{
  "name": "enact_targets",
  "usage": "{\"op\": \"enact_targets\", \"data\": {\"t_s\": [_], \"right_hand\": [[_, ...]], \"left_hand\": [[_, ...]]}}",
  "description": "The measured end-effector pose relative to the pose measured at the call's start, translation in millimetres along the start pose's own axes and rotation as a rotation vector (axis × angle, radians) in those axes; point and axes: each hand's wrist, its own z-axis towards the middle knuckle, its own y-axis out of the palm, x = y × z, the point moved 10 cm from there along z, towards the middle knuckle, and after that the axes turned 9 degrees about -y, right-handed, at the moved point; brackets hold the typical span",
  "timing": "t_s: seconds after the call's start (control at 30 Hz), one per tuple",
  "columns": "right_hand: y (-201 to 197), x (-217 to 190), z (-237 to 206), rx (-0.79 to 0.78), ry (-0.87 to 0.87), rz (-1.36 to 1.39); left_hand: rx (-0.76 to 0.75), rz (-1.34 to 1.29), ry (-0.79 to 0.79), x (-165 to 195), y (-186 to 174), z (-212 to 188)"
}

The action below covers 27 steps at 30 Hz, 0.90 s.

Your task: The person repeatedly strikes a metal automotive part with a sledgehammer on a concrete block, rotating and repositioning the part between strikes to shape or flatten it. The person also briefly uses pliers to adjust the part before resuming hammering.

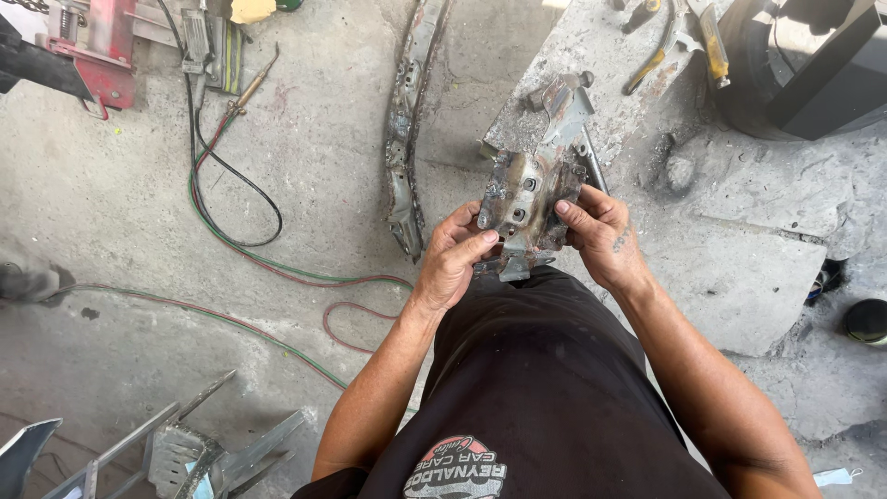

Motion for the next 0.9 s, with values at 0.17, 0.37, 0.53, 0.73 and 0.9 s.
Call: {"op": "enact_targets", "data": {"t_s": [0.17,0.37,0.53,0.73,0.9], "right_hand": [[3,-10,-2,-0.011,-0.004,-0.057],[7,-14,-3,-0.028,-0.012,-0.032],[6,-7,0,-0.045,0.001,0.062],[-2,2,2,-0.006,0.056,0.102],[-2,6,2,0.011,0.082,0.109]], "left_hand": [[0.014,-0.016,0.0,-6,-2,2],[0.004,-0.145,-0.01,-10,-7,6],[0.024,-0.205,-0.044,-17,-11,9],[0.005,-0.237,-0.049,-22,-5,12],[-0.004,-0.261,-0.063,-25,-3,12]]}}
